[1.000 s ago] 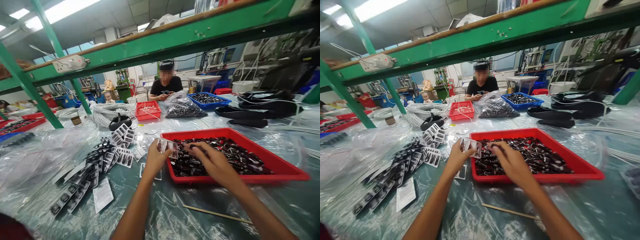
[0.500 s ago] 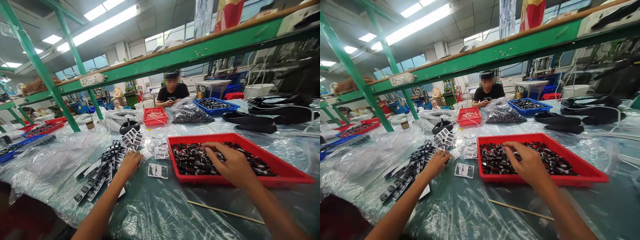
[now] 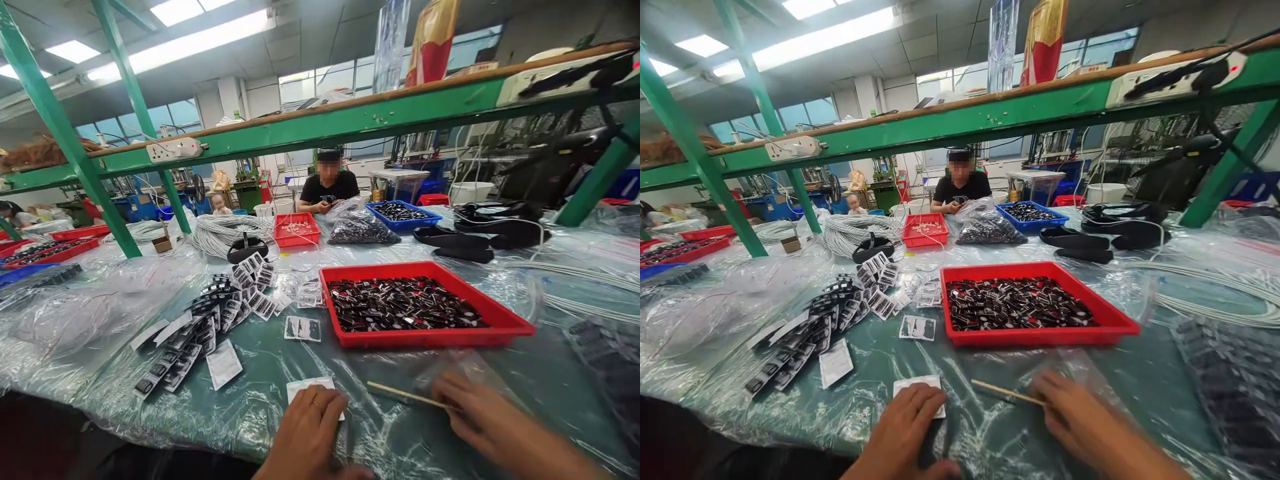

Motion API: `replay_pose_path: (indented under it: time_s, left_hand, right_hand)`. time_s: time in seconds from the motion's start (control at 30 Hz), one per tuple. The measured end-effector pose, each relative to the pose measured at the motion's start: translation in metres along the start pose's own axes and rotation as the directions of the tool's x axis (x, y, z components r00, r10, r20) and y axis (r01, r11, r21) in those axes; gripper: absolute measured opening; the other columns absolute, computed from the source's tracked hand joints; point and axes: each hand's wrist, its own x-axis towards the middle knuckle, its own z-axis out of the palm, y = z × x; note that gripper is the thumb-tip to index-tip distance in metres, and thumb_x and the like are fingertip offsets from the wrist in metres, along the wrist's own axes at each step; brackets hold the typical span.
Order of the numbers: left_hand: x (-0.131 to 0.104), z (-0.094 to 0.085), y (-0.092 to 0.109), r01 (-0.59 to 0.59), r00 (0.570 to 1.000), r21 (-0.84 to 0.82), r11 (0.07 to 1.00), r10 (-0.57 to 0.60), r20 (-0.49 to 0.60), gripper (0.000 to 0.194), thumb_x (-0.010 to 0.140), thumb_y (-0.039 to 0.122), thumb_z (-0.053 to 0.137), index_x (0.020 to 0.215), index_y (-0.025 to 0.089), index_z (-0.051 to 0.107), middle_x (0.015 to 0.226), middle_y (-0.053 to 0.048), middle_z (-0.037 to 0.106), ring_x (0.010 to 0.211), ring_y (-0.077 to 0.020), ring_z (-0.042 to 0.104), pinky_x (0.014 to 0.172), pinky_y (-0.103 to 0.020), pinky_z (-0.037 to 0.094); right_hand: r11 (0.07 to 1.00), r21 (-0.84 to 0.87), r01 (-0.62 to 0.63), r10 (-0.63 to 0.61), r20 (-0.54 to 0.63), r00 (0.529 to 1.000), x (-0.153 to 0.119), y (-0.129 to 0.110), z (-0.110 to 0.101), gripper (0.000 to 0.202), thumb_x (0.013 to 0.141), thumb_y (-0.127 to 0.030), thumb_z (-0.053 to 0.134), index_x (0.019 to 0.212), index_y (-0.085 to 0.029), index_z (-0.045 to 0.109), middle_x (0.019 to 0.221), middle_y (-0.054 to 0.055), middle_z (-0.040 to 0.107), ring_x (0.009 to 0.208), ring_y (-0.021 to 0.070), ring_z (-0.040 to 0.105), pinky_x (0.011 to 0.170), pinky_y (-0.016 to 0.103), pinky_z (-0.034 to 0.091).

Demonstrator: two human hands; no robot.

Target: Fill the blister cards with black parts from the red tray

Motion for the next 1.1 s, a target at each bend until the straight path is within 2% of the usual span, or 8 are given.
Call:
replay_pose_path:
  time_s: [0.13, 0.2, 0.3, 0.37, 0.4, 0.57, 0.83, 1.1]
  left_hand:
    - [-0.011, -0.014, -0.005, 0.261, 0.965, -0.094, 0.961, -0.262, 0.010, 0.061, 0.087, 0.047, 0.061, 0.141, 0.024, 0.046, 0.143, -0.016, 0.051, 0.134, -0.0379, 0.044, 0.108, -0.057, 0.038]
    - [-0.006, -0.019, -0.011, 0.359, 0.933, -0.124, 0.925, -0.352, 0.072, 0.066, 0.084, 0.044, 0.066, 0.143, 0.025, 0.045, 0.141, -0.015, 0.052, 0.132, -0.0391, 0.044, 0.109, -0.061, 0.034]
    - [0.010, -0.016, -0.011, 0.418, 0.907, -0.195, 0.887, -0.395, 0.148, 0.055, 0.078, 0.040, 0.073, 0.128, 0.022, 0.060, 0.122, -0.012, 0.060, 0.116, -0.0337, 0.054, 0.103, -0.052, 0.042]
    - [0.020, -0.011, -0.006, 0.470, 0.882, -0.224, 0.854, -0.448, 0.144, 0.048, 0.073, 0.037, 0.077, 0.117, 0.019, 0.066, 0.114, -0.011, 0.060, 0.109, -0.0311, 0.055, 0.097, -0.047, 0.045]
    - [0.024, -0.009, -0.004, 0.494, 0.870, -0.235, 0.837, -0.474, 0.137, 0.048, 0.072, 0.035, 0.078, 0.114, 0.018, 0.067, 0.113, -0.011, 0.060, 0.108, -0.0307, 0.055, 0.095, -0.046, 0.045]
    - [0.026, -0.003, -0.002, 0.532, 0.845, -0.280, 0.799, -0.519, 0.125, 0.049, 0.071, 0.032, 0.076, 0.117, 0.018, 0.065, 0.116, -0.011, 0.058, 0.108, -0.0311, 0.053, 0.096, -0.046, 0.043]
    - [0.021, 0.004, -0.005, 0.517, 0.852, -0.287, 0.806, -0.517, 0.084, 0.047, 0.074, 0.032, 0.073, 0.115, 0.013, 0.062, 0.118, -0.015, 0.058, 0.111, -0.0338, 0.052, 0.097, -0.049, 0.041]
    - [0.020, 0.005, -0.001, 0.458, 0.886, -0.171, 0.872, -0.463, 0.015, 0.035, 0.080, 0.035, 0.069, 0.110, 0.016, 0.065, 0.108, -0.012, 0.061, 0.102, -0.0316, 0.056, 0.090, -0.046, 0.045]
  right_hand:
    - [0.890, 0.432, -0.148, 0.142, 0.046, 0.989, 0.013, -0.027, -0.023, 0.008, 0.080, -0.031, 0.055, 0.074, -0.026, 0.056, 0.072, 0.003, 0.058, 0.062, 0.0206, 0.054, 0.056, 0.031, 0.045]
    - [0.637, 0.753, -0.166, 0.186, 0.060, 0.981, 0.028, -0.056, -0.017, 0.021, 0.080, -0.044, 0.057, 0.073, -0.024, 0.055, 0.075, 0.005, 0.054, 0.065, 0.0210, 0.051, 0.057, 0.032, 0.044]
    - [0.063, 0.983, -0.170, 0.254, 0.149, 0.956, 0.062, -0.108, 0.012, 0.051, 0.083, -0.055, 0.055, 0.051, -0.023, 0.030, 0.055, -0.004, 0.027, 0.050, 0.0137, 0.031, 0.049, 0.029, 0.036]
    - [-0.134, 0.977, -0.166, 0.266, 0.197, 0.944, 0.085, -0.135, 0.036, 0.059, 0.084, -0.054, 0.057, 0.048, -0.022, 0.022, 0.049, -0.006, 0.020, 0.046, 0.0097, 0.019, 0.046, 0.026, 0.030]
    - [-0.171, 0.972, -0.160, 0.272, 0.203, 0.941, 0.095, -0.144, 0.048, 0.062, 0.084, -0.054, 0.058, 0.046, -0.022, 0.021, 0.047, -0.007, 0.019, 0.044, 0.0084, 0.017, 0.044, 0.025, 0.026]
    - [-0.144, 0.982, -0.125, 0.317, 0.165, 0.934, 0.121, -0.152, 0.085, 0.062, 0.080, -0.053, 0.065, 0.043, -0.022, 0.025, 0.040, -0.009, 0.018, 0.039, 0.0057, 0.013, 0.040, 0.025, 0.012]
    - [-0.050, 0.984, -0.169, 0.322, 0.176, 0.930, 0.124, -0.153, 0.110, 0.060, 0.075, -0.054, 0.070, 0.040, -0.022, 0.033, 0.039, -0.008, 0.025, 0.038, 0.0050, 0.019, 0.040, 0.026, 0.011]
    - [-0.102, 0.957, -0.272, 0.281, 0.290, 0.915, 0.085, -0.151, 0.082, 0.058, 0.081, -0.047, 0.065, 0.044, -0.023, 0.029, 0.040, -0.010, 0.020, 0.037, 0.0053, 0.013, 0.038, 0.026, 0.010]
